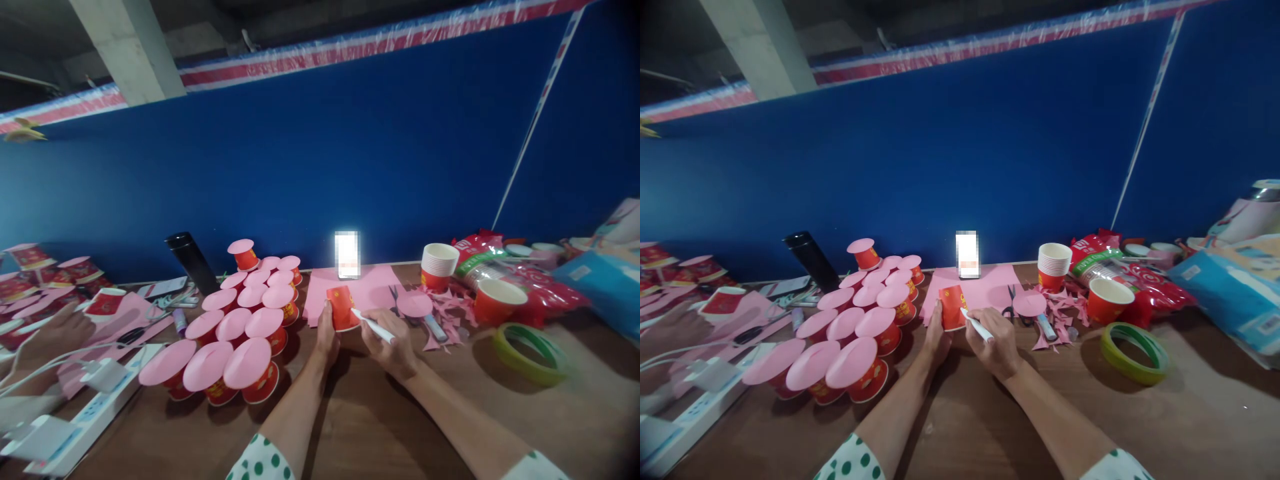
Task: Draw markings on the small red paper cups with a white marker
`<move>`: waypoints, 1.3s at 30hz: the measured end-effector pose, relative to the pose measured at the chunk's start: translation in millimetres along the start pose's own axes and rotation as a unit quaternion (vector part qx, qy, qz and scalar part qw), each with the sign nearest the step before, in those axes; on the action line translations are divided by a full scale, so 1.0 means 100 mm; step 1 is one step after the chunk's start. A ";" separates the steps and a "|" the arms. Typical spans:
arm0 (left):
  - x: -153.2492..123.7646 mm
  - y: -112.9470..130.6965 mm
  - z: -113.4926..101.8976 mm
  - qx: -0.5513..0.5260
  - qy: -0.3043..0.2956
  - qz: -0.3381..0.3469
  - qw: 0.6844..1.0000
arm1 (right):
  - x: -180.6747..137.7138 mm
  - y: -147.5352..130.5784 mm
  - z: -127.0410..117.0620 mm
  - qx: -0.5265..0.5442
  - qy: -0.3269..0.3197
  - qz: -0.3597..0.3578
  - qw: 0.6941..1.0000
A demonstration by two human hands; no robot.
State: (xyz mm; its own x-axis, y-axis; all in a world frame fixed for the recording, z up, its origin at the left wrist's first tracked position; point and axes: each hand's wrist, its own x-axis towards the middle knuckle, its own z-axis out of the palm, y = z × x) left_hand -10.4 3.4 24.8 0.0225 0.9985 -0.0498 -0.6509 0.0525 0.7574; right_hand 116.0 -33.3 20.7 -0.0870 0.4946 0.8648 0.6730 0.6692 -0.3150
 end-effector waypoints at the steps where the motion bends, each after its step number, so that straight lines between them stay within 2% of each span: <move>1: 0.00 0.00 0.00 -0.002 -0.004 -0.008 1.000 | 0.00 0.00 0.00 -0.001 0.002 -0.001 1.000; 17: 0.00 0.00 0.01 -0.022 0.037 -0.028 0.999 | -0.01 0.00 0.01 0.000 -0.006 0.001 1.000; 23: 0.01 -0.01 0.01 -0.030 0.008 -0.029 0.999 | -0.01 0.00 0.00 0.013 -0.001 0.002 1.000; 36: 0.00 -0.01 0.04 -0.028 0.016 -0.007 0.999 | 0.04 -0.03 -0.02 0.003 0.018 0.010 1.000; 39: 0.02 -0.03 0.01 -0.037 0.002 -0.010 0.999 | 0.03 -0.03 -0.02 0.000 0.014 0.015 1.000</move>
State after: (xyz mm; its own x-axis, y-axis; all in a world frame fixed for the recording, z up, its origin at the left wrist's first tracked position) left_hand -7.6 5.2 23.5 0.0340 0.9971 -0.0675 -0.7047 0.0718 0.7059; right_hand 115.2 -34.5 25.2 -0.0460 0.4986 0.8656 0.6757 0.6537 -0.3407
